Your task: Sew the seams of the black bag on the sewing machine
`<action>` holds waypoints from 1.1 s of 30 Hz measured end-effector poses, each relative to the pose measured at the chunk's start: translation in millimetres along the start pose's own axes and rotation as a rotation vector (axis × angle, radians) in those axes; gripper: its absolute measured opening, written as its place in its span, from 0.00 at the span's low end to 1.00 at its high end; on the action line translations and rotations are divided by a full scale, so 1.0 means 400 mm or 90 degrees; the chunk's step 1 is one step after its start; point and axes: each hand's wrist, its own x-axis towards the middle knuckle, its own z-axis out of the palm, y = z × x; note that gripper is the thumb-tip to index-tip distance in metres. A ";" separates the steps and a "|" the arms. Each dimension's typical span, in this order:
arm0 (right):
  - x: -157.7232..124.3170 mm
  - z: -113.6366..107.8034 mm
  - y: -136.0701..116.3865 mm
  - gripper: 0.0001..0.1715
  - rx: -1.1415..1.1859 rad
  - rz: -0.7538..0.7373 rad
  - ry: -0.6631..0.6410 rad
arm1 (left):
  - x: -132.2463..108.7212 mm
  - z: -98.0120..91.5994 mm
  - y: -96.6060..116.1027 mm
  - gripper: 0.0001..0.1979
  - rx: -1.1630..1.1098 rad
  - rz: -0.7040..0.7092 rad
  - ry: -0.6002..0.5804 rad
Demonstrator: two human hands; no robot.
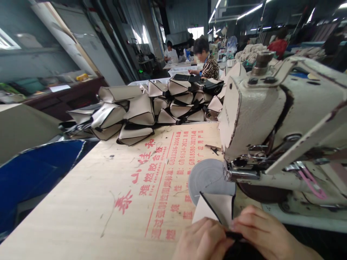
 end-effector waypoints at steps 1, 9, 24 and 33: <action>0.003 0.007 0.004 0.14 0.026 0.013 0.017 | 0.003 0.009 -0.005 0.04 0.010 0.001 0.014; 0.011 0.036 0.009 0.05 0.051 0.056 0.134 | -0.008 -0.024 -0.016 0.19 0.101 0.012 -0.114; 0.010 0.035 0.007 0.16 -0.144 0.078 0.103 | 0.009 -0.017 -0.011 0.18 0.084 -0.079 -0.250; 0.046 0.008 0.014 0.13 -0.009 0.136 0.004 | 0.018 0.005 -0.001 0.09 0.021 -0.220 -0.107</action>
